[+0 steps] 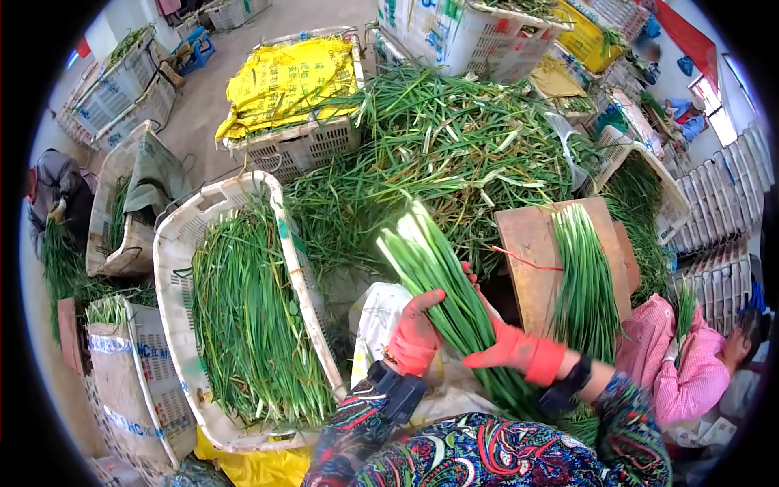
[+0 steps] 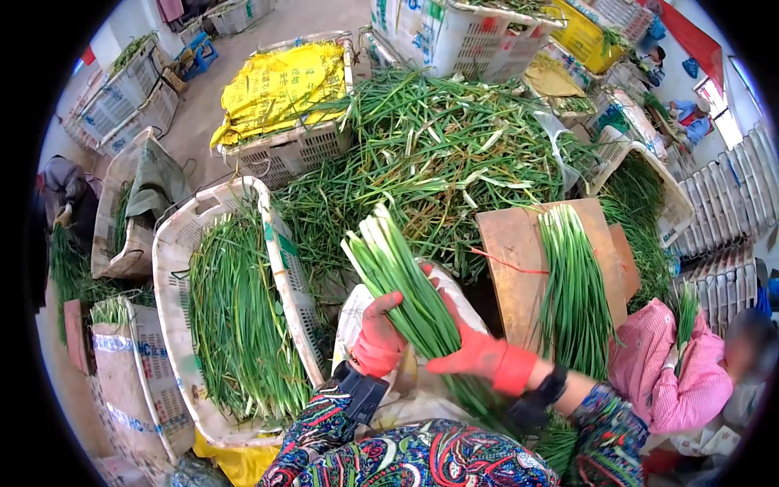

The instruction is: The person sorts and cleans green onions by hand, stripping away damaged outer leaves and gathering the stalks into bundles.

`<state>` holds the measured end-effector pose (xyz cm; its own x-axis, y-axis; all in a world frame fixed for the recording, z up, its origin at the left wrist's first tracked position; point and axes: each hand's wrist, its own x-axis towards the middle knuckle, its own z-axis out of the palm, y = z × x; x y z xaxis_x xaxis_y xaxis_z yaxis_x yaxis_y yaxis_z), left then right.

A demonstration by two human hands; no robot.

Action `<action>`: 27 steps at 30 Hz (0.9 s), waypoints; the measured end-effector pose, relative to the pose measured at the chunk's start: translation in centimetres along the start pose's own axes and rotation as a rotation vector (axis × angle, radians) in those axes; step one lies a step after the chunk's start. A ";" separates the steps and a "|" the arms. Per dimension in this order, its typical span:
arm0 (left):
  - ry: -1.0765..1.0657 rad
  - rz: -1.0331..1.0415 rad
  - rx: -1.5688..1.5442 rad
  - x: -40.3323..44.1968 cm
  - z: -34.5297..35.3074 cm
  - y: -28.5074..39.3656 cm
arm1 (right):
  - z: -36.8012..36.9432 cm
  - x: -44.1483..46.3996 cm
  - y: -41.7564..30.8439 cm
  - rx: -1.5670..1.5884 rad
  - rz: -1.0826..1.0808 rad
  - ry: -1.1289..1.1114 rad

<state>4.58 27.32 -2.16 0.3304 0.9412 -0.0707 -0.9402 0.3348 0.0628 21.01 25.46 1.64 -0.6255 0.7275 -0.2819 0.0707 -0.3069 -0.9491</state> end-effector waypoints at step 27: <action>-0.326 -0.367 1.352 -4.6 12.9 -4.5 | -0.4 -12.5 -5.8 -0.006 0.189 0.393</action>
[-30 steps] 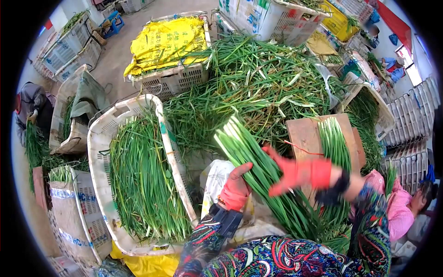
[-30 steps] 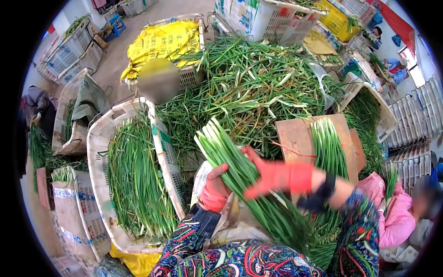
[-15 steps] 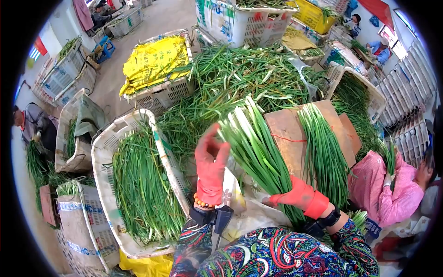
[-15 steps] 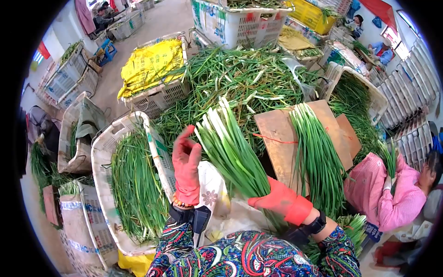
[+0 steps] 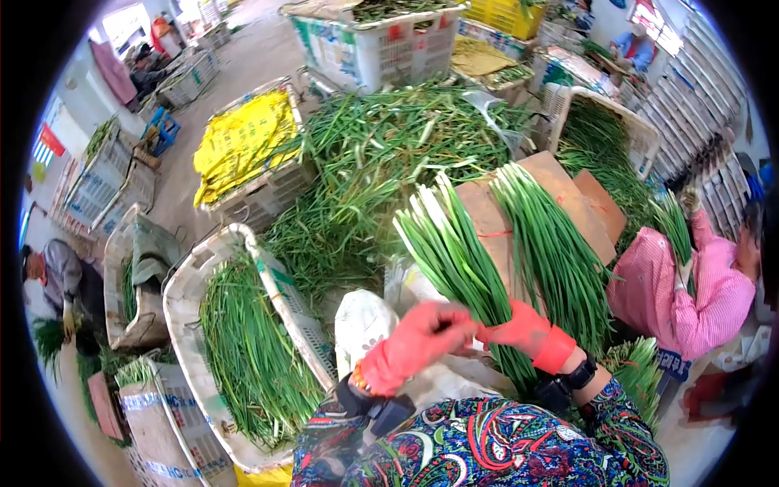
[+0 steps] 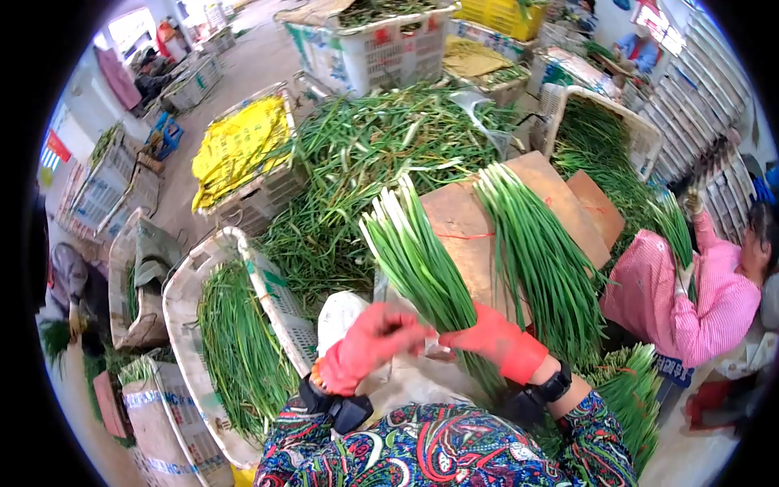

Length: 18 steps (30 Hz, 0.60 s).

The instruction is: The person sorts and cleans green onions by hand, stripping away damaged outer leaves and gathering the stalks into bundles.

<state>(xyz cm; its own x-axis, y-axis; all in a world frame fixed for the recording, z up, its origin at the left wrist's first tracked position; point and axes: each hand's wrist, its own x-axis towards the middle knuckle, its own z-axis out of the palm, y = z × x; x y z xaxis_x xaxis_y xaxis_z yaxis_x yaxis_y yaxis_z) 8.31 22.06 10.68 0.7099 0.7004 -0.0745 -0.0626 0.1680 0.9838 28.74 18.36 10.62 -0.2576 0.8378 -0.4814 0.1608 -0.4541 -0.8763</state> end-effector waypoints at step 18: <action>0.122 -0.102 1.373 12.6 -6.0 -4.3 | -14.7 4.5 3.9 -0.002 -0.015 0.223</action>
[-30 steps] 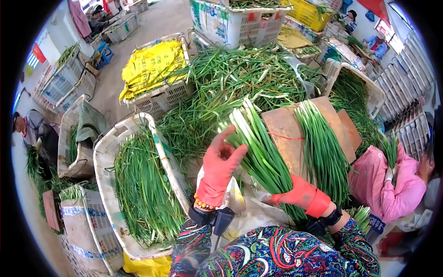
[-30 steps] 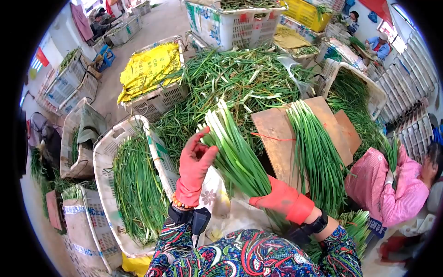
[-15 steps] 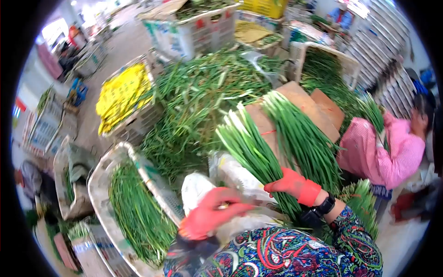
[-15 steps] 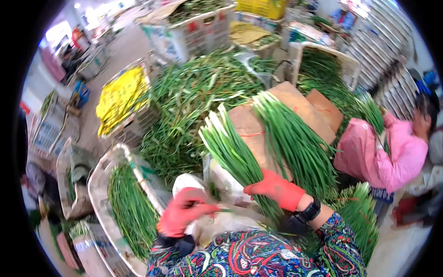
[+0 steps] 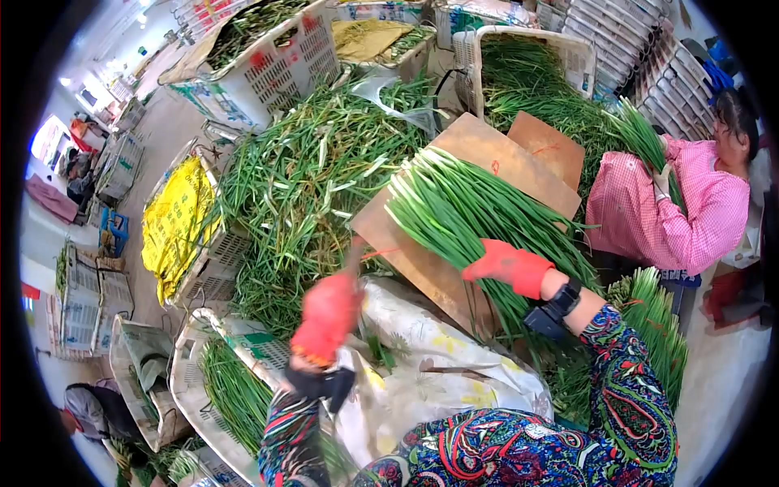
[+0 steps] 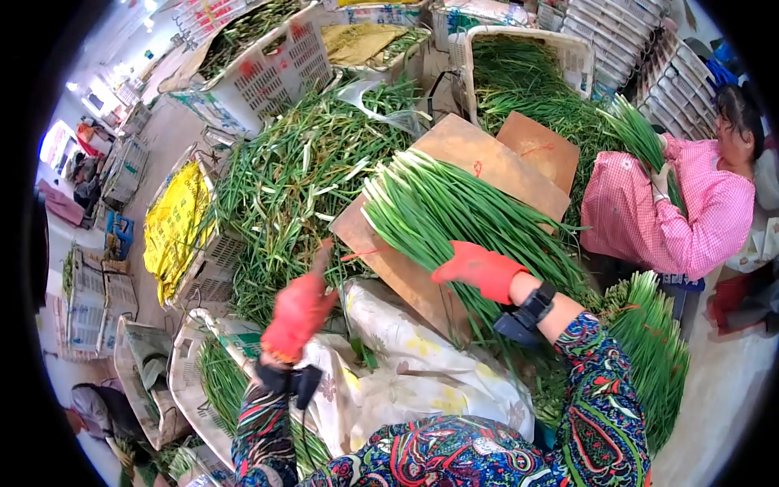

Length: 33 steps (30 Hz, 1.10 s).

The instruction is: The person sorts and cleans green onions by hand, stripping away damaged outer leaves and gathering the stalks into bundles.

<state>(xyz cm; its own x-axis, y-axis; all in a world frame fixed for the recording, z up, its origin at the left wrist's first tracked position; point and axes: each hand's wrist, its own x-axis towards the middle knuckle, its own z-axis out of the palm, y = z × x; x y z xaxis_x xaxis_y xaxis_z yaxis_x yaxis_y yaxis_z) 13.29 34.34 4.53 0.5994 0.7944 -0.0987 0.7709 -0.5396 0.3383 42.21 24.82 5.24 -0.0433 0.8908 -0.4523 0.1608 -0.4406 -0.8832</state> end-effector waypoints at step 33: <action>-0.032 0.246 -0.018 8.4 11.2 2.3 | 2.2 5.8 6.5 -1.204 -0.141 0.643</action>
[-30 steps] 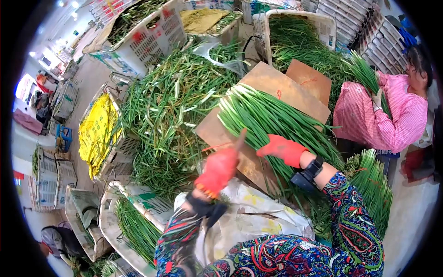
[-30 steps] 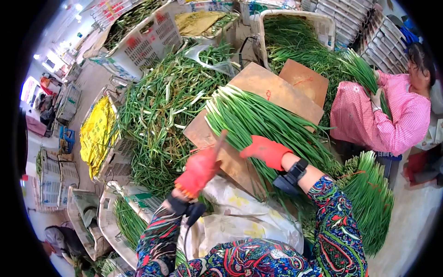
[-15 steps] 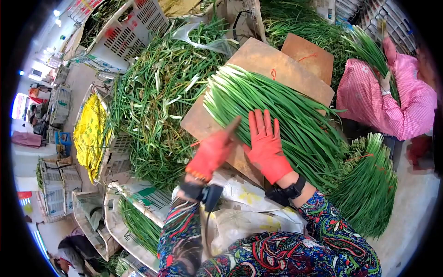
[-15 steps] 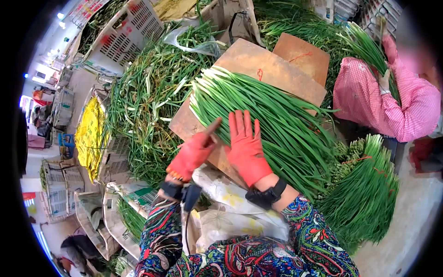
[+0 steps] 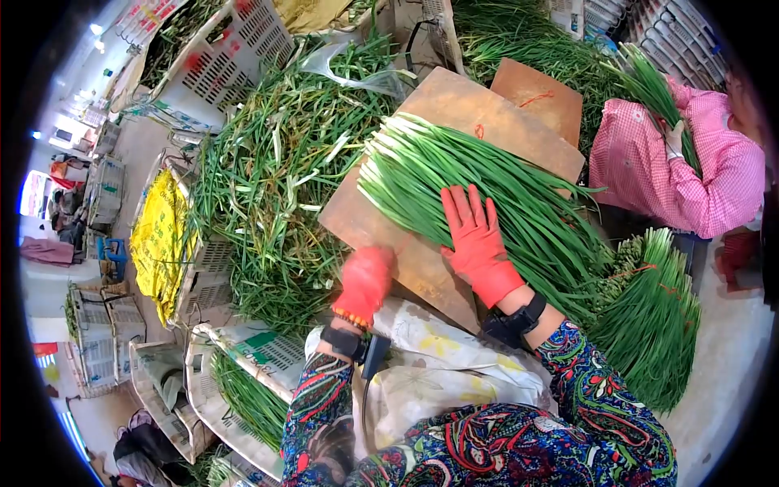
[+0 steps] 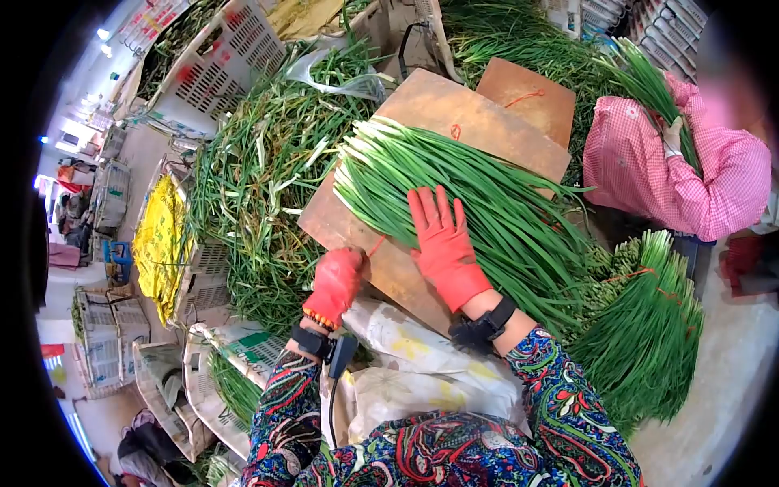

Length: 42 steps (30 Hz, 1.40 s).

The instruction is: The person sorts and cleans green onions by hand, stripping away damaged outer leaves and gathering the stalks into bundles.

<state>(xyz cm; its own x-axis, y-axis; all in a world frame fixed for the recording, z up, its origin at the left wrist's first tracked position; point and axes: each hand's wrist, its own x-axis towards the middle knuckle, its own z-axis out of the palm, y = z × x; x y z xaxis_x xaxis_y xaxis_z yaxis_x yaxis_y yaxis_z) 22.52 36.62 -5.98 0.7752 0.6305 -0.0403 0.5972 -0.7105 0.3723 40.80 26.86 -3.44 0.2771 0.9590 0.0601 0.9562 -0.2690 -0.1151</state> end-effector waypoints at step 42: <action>0.041 0.026 -0.381 -0.4 -0.9 3.8 | -2.0 14.1 -1.9 0.335 -0.193 0.245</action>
<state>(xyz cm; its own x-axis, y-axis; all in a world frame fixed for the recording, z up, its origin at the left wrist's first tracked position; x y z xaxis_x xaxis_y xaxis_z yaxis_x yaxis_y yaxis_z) 24.30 33.88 -3.73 0.7755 0.6312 0.0075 0.4521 -0.5636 0.6913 43.09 40.72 -0.34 0.1490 0.9283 0.3406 0.9207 -0.0047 -0.3902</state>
